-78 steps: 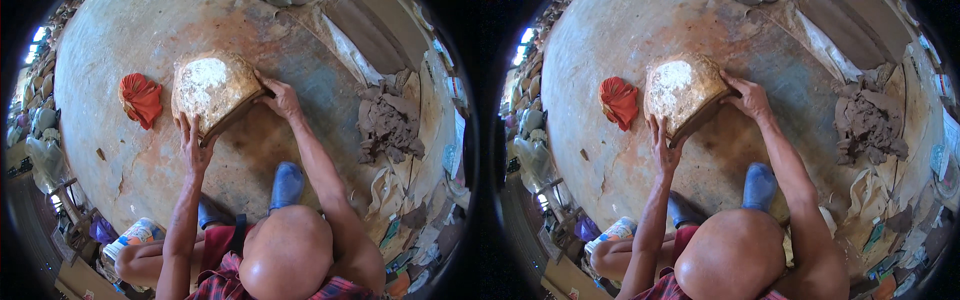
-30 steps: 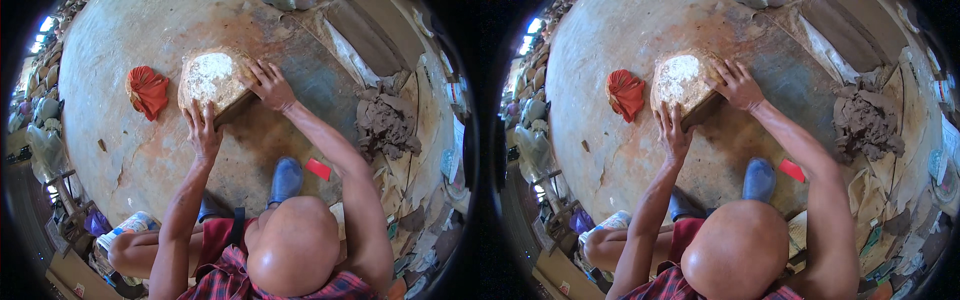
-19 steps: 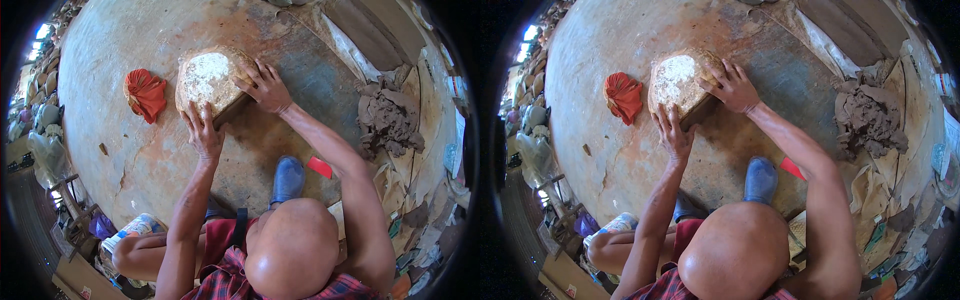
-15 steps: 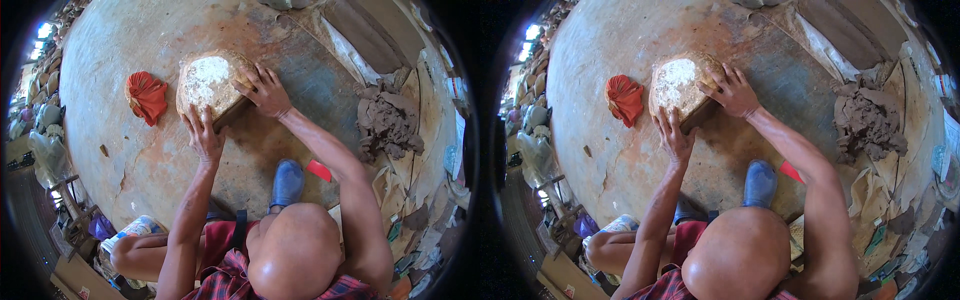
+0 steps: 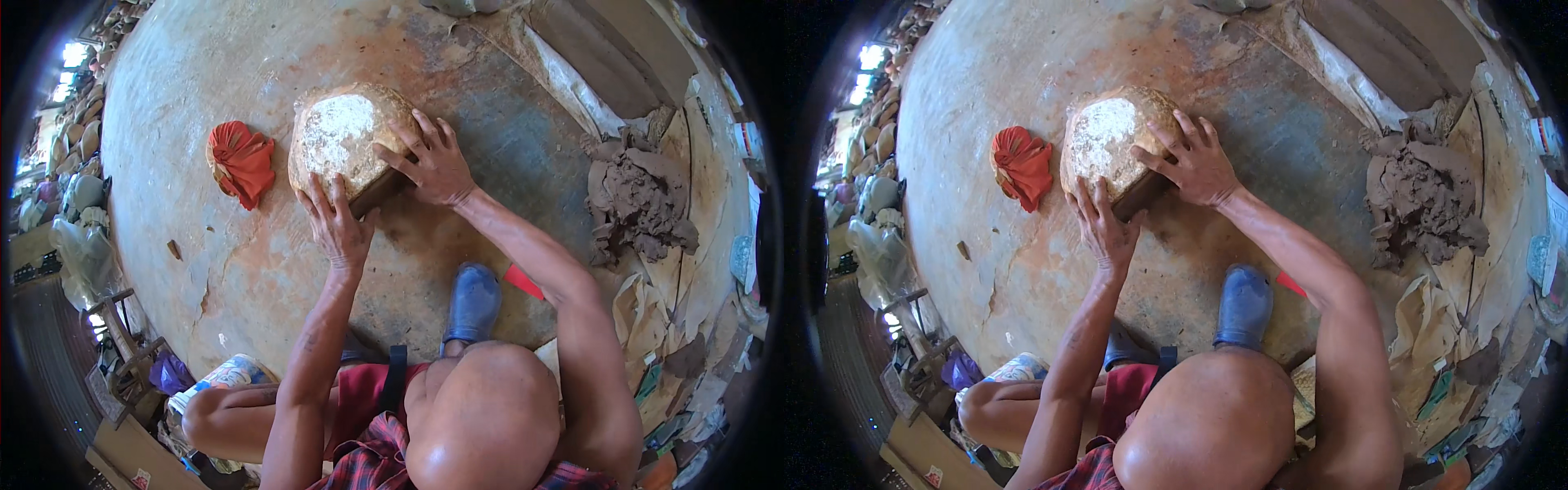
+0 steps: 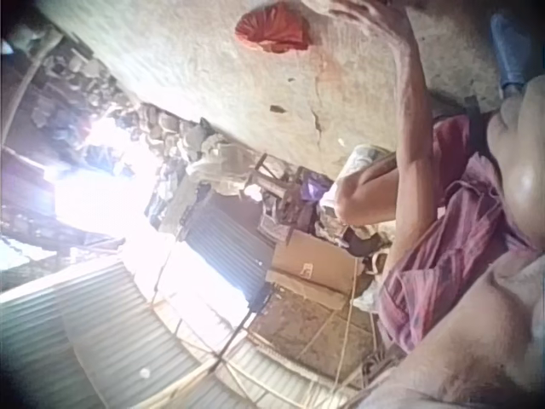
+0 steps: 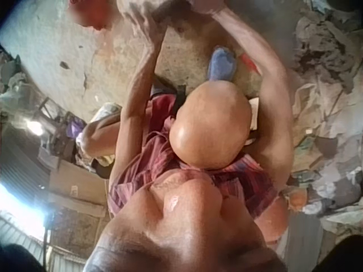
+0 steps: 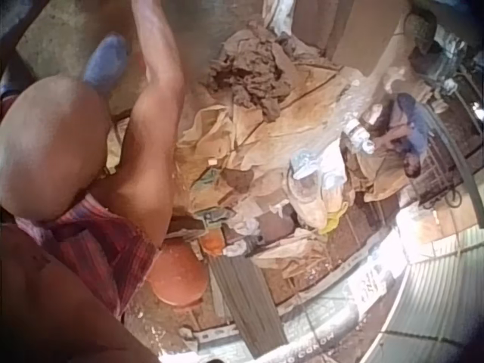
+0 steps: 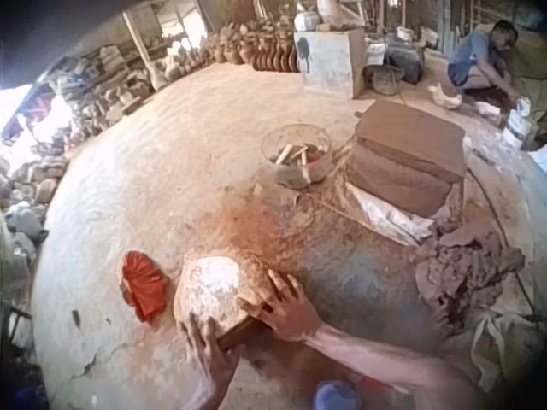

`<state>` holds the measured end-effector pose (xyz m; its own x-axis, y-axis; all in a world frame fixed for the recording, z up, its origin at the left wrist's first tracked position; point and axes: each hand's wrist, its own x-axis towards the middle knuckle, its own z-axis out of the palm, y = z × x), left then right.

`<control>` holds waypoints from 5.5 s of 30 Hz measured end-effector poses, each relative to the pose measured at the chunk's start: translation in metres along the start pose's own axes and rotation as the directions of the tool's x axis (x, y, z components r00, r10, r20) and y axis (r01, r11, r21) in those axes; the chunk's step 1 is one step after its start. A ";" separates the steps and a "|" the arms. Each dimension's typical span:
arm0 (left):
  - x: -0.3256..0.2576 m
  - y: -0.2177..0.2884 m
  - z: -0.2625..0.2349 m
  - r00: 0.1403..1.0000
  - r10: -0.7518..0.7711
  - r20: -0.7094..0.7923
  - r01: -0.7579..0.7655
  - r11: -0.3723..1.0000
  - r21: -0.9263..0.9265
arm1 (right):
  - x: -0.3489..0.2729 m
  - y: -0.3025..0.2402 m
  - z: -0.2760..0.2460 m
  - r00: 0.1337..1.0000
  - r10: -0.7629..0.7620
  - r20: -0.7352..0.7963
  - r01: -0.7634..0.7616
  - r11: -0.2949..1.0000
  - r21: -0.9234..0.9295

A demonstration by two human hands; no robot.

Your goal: The person joins two halves of a clay mold together. The person then rolls a piece of clay into a coil and presses it into the interior seam of the joined mold by hand.

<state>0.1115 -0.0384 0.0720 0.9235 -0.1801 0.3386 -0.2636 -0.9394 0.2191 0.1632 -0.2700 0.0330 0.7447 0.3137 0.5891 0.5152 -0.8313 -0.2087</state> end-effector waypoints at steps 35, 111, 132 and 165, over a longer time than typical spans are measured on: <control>-0.005 -0.002 -0.008 0.999 0.023 0.047 -0.020 0.998 -0.065 | -0.007 -0.051 0.013 0.985 0.159 0.063 -0.162 0.986 0.034; 0.002 -0.047 -0.029 0.976 0.170 0.139 -0.146 0.975 -0.165 | -0.005 0.054 -0.015 0.954 0.185 0.234 -0.251 0.922 0.296; 0.005 -0.008 -0.012 0.998 0.060 0.007 -0.058 0.989 -0.137 | 0.029 0.080 -0.013 0.935 0.137 0.327 -0.240 0.924 0.299; 0.131 0.015 0.015 0.974 -0.177 0.140 0.206 0.950 -0.236 | -0.018 -0.018 0.019 0.505 0.860 -0.068 -0.565 0.390 0.727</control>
<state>0.2330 -0.0808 0.1060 0.9853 -0.0505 0.1630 -0.1259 -0.8602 0.4943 0.1481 -0.2518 0.0112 0.7903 -0.5882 0.1715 0.0885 -0.1674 -0.9819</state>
